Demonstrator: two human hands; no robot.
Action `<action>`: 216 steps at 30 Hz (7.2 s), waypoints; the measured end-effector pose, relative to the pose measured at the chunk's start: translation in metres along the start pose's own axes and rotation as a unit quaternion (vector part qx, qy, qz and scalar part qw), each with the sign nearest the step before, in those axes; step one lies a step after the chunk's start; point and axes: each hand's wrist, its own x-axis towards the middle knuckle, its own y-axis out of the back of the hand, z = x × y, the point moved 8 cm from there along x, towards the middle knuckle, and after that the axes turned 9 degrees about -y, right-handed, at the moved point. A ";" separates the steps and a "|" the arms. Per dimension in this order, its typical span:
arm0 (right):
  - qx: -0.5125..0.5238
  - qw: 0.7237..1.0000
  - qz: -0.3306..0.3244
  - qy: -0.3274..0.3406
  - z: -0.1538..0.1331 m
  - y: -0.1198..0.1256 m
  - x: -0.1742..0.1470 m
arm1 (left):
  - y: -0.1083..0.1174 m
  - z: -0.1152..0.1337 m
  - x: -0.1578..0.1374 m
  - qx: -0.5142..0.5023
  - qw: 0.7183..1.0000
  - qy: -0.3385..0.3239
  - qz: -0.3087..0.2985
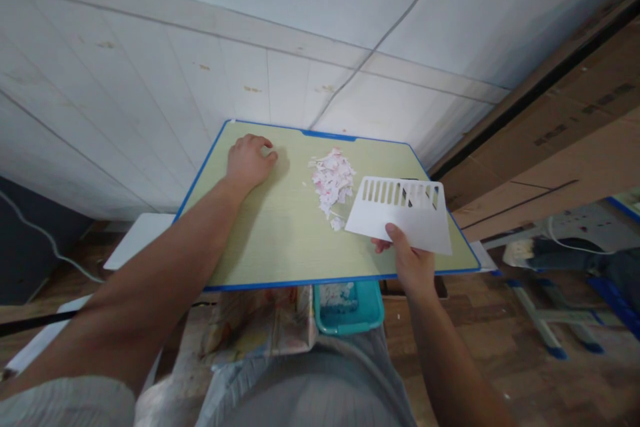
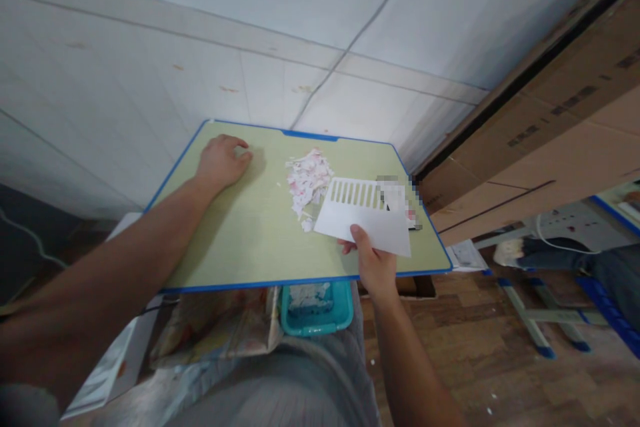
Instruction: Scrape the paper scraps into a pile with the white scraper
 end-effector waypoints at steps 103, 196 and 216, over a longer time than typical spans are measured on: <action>-0.024 0.997 -0.076 -0.019 0.002 0.023 -0.014 | -0.001 0.004 -0.005 -0.016 1.000 0.007 -0.007; -0.019 0.998 -0.054 0.008 -0.012 -0.009 -0.020 | -0.002 0.007 -0.005 -0.021 1.000 -0.005 -0.022; 0.030 0.988 -0.126 -0.082 0.002 -0.006 -0.014 | -0.006 0.004 -0.005 -0.023 1.000 -0.003 -0.019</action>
